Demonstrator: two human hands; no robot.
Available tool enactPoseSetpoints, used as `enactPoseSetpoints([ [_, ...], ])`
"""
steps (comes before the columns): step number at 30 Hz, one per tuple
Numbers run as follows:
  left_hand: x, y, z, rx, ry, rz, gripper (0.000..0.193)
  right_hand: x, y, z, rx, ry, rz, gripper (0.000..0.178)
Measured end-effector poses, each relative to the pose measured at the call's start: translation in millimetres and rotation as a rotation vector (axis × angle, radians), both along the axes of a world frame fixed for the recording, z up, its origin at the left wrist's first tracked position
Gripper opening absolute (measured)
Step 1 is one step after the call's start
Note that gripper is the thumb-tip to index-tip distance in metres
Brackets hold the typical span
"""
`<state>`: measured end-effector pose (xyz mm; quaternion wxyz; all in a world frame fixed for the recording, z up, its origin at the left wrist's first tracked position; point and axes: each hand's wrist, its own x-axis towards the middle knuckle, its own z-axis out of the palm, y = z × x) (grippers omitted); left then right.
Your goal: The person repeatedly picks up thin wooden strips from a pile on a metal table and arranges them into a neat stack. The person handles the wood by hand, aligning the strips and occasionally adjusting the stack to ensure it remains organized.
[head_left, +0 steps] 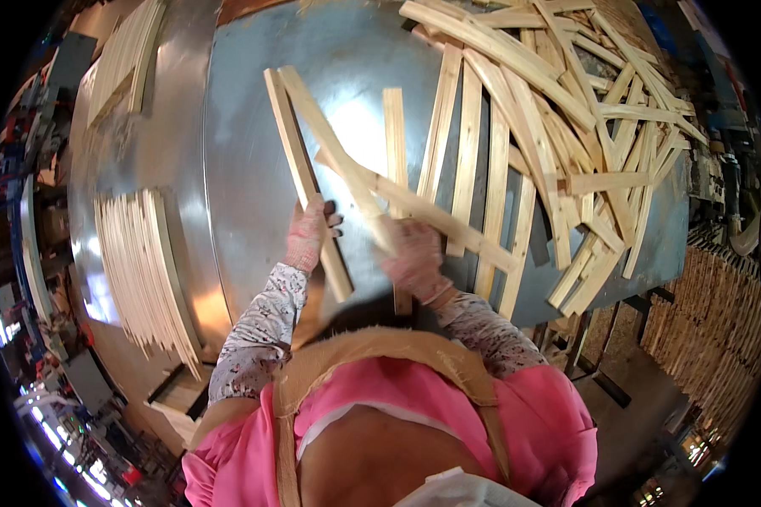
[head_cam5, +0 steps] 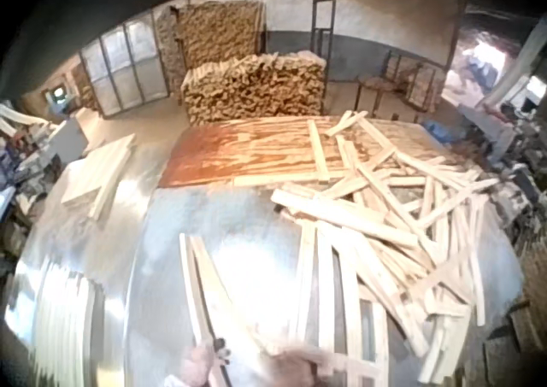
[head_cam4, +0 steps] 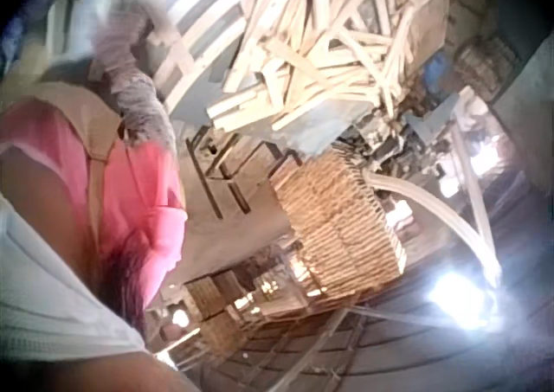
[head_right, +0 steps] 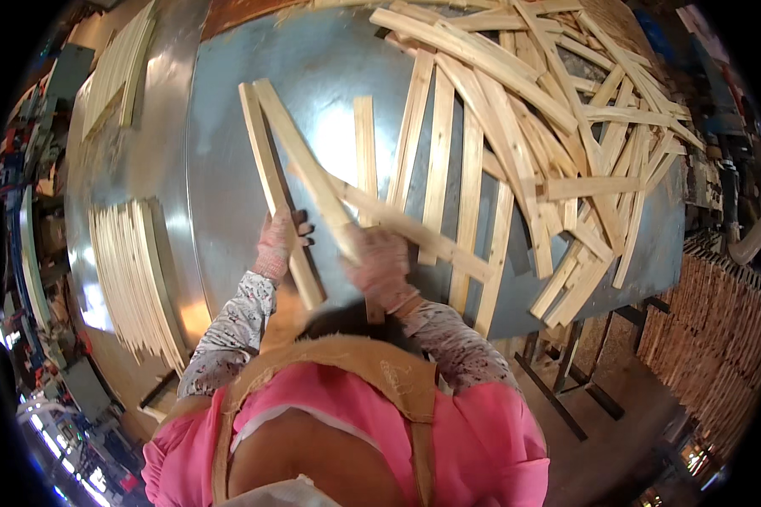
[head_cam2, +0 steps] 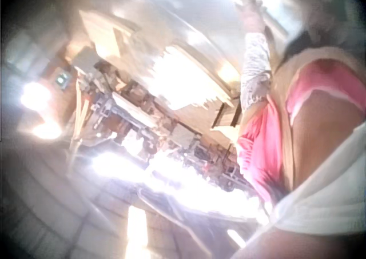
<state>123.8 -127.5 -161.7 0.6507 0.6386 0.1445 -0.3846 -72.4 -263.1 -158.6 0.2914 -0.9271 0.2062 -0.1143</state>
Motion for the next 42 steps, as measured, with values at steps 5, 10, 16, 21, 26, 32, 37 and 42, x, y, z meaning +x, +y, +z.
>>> enactPoseSetpoints([
  [5,-49.8,50.2,8.0,-0.063,0.049,0.001,0.035,-31.1,34.9,34.4,-0.067,-0.161,0.248,0.061],
  [10,-46.5,105.0,6.3,-0.227,0.117,-0.016,0.025,-86.2,-96.4,23.6,-0.379,0.058,-0.053,0.040],
  [16,-93.0,101.6,-20.1,-0.834,0.488,0.030,0.060,-23.7,-0.3,33.3,0.145,0.238,0.162,0.031],
  [21,-115.7,80.2,-3.1,-0.542,0.400,0.295,0.056,-24.4,60.6,18.6,0.105,0.242,0.114,0.048],
  [26,-96.7,93.5,8.4,-0.320,0.286,0.172,0.061,-72.0,65.1,-10.7,-0.007,0.322,-0.206,0.075],
  [32,-96.5,81.8,-7.7,-0.293,0.157,0.132,0.068,-37.8,65.5,-17.6,0.565,0.181,0.083,0.061],
  [37,-99.2,74.9,-10.1,-0.635,0.391,0.141,0.065,9.4,-12.7,16.2,-0.035,-0.170,0.070,0.035],
  [42,-66.0,79.3,43.5,0.161,-0.139,-0.113,0.071,42.4,-237.8,30.7,-0.602,0.139,-0.354,0.052],
])
